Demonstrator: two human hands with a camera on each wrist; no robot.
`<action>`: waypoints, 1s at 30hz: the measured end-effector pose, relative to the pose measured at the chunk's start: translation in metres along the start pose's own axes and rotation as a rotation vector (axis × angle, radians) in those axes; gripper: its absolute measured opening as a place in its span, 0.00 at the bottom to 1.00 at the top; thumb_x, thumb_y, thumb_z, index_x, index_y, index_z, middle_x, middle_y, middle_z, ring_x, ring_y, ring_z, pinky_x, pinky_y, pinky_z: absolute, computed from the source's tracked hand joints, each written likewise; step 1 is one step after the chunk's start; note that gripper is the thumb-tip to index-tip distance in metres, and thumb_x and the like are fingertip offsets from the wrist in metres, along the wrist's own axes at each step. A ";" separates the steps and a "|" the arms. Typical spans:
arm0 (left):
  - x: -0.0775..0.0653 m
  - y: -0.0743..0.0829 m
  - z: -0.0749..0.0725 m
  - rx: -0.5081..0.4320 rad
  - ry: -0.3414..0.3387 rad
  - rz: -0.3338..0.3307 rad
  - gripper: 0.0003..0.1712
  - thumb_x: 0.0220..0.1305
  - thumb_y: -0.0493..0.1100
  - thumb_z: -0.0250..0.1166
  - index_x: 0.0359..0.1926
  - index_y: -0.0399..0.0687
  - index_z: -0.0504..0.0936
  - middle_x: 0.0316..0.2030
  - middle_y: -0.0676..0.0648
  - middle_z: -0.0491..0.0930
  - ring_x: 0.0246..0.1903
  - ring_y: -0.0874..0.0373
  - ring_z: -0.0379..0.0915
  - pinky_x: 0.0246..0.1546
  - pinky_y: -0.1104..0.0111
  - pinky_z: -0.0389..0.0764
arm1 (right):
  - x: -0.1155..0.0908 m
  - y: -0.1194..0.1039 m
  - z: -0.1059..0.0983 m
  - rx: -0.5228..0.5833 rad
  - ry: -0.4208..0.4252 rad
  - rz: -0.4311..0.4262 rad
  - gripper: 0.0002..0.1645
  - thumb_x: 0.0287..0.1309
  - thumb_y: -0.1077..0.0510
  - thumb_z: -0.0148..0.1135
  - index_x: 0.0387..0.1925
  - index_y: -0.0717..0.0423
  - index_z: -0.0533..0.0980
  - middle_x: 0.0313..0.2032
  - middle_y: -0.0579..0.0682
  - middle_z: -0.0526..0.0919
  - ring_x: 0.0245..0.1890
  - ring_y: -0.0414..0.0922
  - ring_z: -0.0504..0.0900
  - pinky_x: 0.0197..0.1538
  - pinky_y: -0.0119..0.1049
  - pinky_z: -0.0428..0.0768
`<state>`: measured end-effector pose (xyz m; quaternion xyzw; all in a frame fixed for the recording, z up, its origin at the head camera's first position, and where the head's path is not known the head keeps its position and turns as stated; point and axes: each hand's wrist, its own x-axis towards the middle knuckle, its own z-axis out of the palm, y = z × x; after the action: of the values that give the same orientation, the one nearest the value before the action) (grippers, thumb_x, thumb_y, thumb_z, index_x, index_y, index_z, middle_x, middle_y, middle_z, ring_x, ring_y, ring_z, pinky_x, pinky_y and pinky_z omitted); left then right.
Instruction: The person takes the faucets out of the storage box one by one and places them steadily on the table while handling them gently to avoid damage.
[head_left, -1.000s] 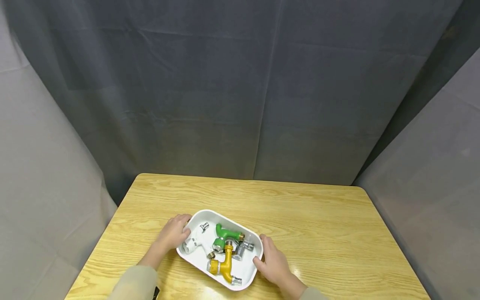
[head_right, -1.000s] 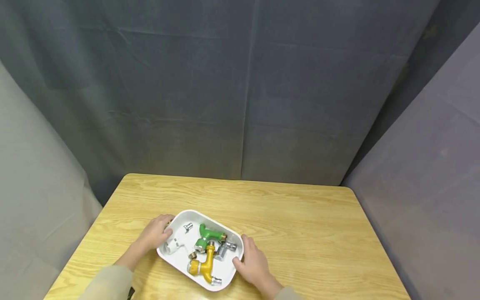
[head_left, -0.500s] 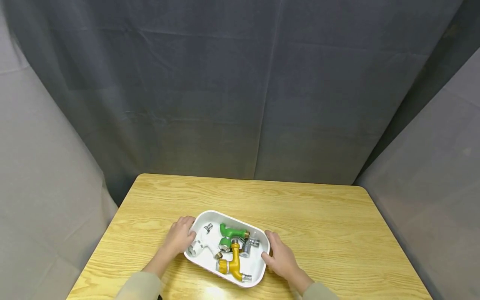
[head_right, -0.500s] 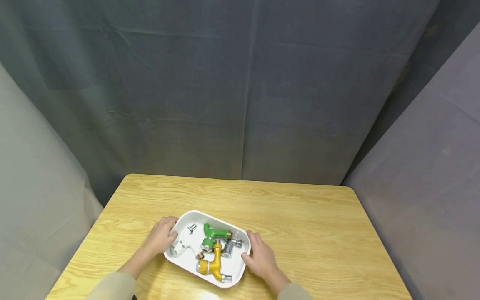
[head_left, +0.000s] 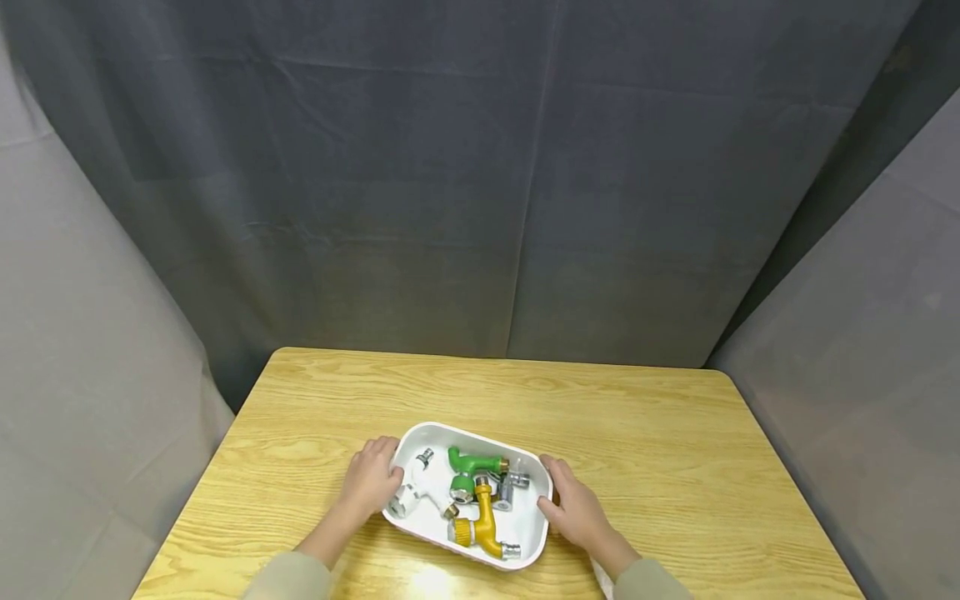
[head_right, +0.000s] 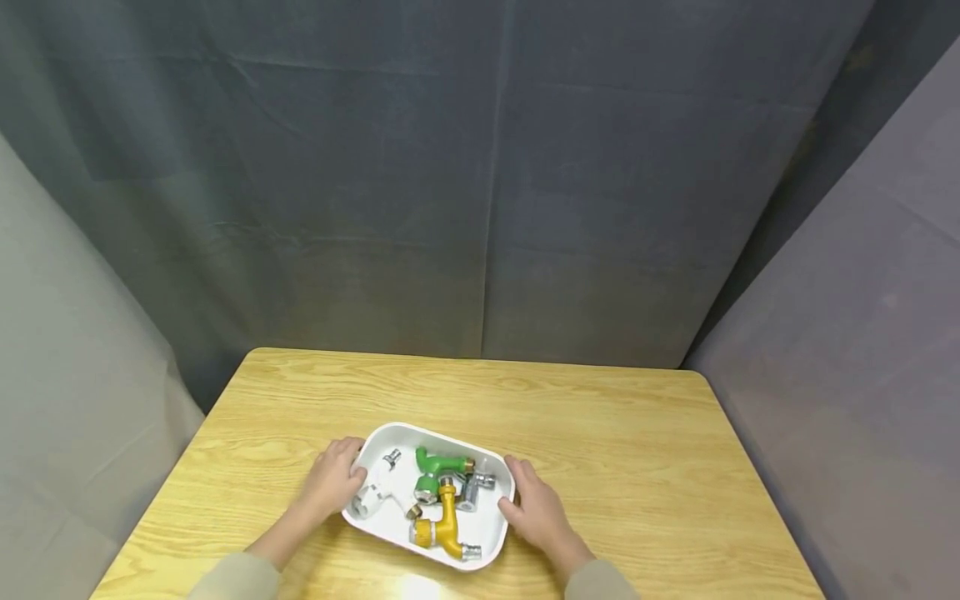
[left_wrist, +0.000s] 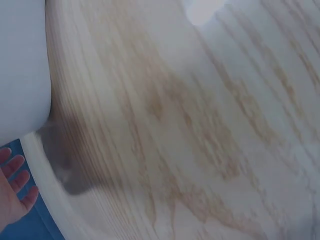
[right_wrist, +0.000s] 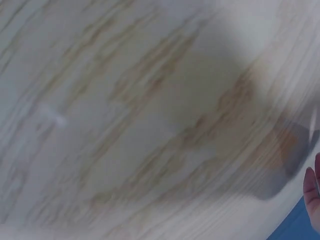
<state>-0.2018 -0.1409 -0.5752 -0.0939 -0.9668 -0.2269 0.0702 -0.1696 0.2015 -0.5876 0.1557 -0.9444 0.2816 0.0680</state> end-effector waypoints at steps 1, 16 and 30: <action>0.000 0.001 0.001 0.001 0.004 -0.002 0.25 0.51 0.42 0.59 0.52 0.40 0.74 0.49 0.43 0.76 0.50 0.47 0.69 0.49 0.52 0.70 | 0.000 0.002 -0.001 0.002 -0.004 0.001 0.38 0.46 0.56 0.59 0.62 0.57 0.63 0.50 0.51 0.73 0.43 0.48 0.79 0.45 0.45 0.79; -0.008 0.026 0.010 -0.033 0.035 -0.062 0.24 0.51 0.41 0.57 0.51 0.38 0.74 0.46 0.42 0.77 0.47 0.47 0.71 0.46 0.53 0.73 | 0.005 0.022 -0.018 0.045 -0.067 -0.023 0.35 0.51 0.58 0.58 0.62 0.57 0.62 0.57 0.55 0.71 0.54 0.55 0.73 0.53 0.52 0.72; -0.009 0.049 0.023 -0.062 0.064 -0.139 0.23 0.52 0.41 0.57 0.51 0.38 0.73 0.43 0.41 0.78 0.40 0.47 0.73 0.40 0.55 0.75 | 0.007 0.038 -0.028 0.074 -0.069 0.039 0.33 0.56 0.58 0.54 0.65 0.54 0.61 0.59 0.56 0.70 0.54 0.55 0.72 0.54 0.53 0.71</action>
<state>-0.1844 -0.0890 -0.5766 -0.0215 -0.9607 -0.2641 0.0824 -0.1875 0.2452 -0.5824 0.1493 -0.9379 0.3122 0.0242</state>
